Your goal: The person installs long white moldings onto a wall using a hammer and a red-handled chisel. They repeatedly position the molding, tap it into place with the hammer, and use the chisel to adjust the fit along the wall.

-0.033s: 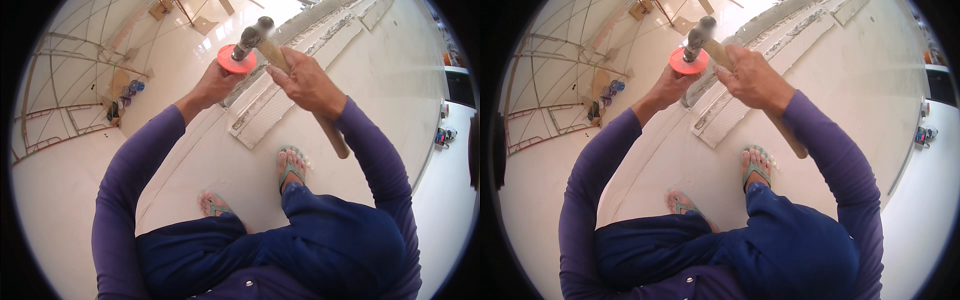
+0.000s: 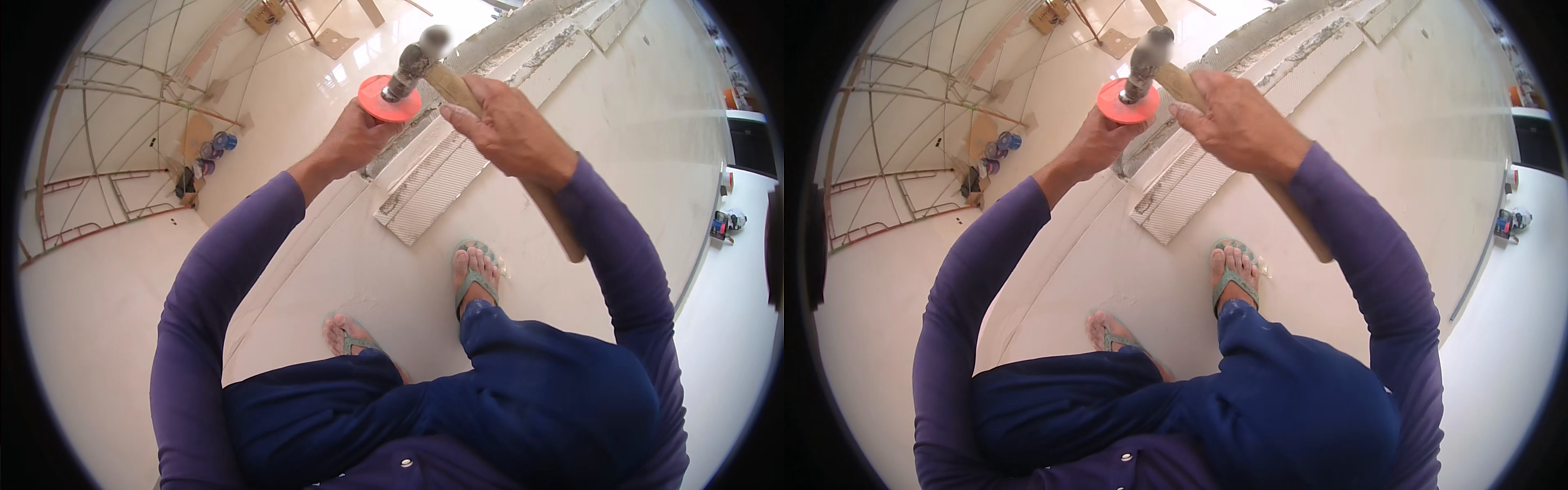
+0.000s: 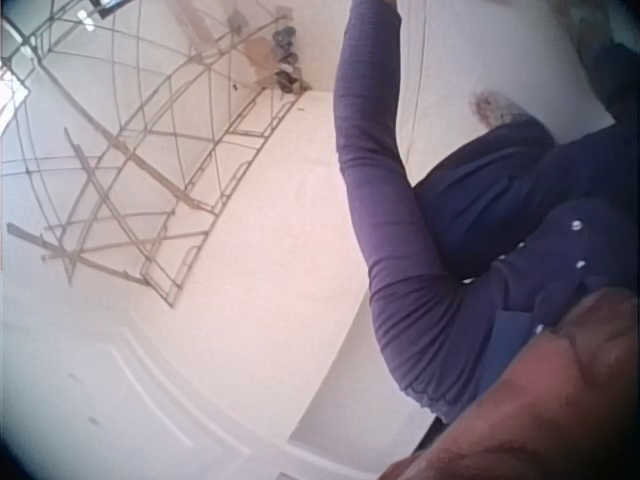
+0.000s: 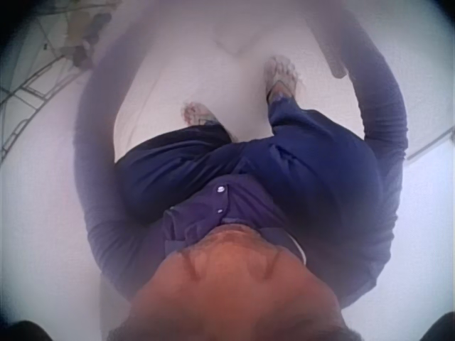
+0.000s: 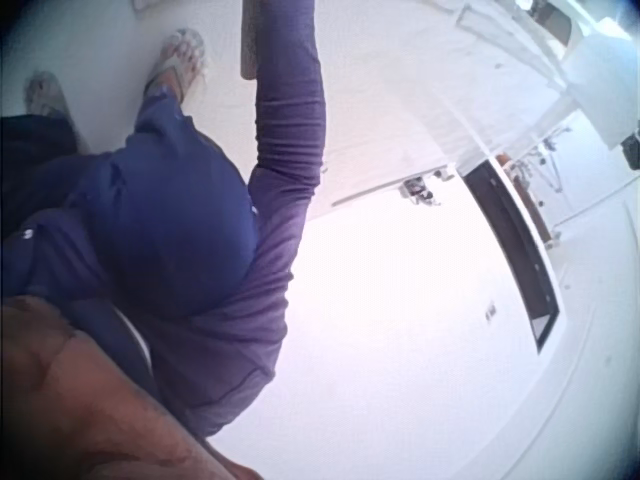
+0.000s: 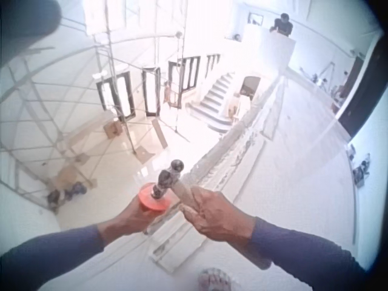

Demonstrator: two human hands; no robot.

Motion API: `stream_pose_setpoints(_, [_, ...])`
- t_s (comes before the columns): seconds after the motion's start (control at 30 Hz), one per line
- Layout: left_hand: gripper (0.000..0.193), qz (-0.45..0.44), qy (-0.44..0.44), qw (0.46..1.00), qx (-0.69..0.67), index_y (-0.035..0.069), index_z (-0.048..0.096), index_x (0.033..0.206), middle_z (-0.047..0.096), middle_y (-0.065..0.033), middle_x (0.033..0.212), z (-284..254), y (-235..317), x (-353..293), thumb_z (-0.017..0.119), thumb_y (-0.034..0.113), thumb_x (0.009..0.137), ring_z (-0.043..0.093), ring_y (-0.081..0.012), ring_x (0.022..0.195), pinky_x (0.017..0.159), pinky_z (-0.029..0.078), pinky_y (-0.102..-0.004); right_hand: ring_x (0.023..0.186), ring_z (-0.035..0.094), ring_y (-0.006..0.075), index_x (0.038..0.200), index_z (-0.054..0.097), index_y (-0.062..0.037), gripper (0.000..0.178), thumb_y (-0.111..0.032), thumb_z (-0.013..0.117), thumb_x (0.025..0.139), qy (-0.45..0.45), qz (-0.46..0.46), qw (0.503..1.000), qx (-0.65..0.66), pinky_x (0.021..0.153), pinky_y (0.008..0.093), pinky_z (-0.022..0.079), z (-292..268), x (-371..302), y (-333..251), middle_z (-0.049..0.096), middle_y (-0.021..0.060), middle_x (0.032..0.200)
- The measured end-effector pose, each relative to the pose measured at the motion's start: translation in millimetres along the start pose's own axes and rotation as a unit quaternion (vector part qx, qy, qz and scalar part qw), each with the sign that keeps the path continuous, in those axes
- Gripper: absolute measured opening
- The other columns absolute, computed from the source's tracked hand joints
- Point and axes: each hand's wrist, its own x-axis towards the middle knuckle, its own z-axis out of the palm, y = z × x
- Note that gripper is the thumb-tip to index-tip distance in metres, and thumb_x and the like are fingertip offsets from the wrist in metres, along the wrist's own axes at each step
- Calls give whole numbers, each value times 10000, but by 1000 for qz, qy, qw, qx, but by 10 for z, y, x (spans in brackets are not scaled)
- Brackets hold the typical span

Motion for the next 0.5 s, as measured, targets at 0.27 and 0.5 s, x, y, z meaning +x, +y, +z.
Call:
stream_pose_setpoints(0.27, [354,-55,-28,998,23,77,603,1365,644,-3,1294,52,-19,149,709,206,1053,585,-120,1204,1090,468,-336,672,627,302,1090,598,45,373,-317,677,1050,132,24,988,71,696,424,548,-112,40,74,611,147,720])
stream_pose_setpoints(0.5, [354,-65,-18,997,33,75,607,1363,659,4,1265,-15,-85,99,714,203,1051,594,-114,1176,1074,477,-324,691,628,338,1087,587,19,363,-335,661,1052,-2,93,994,49,693,447,522,-252,168,-31,641,178,795])
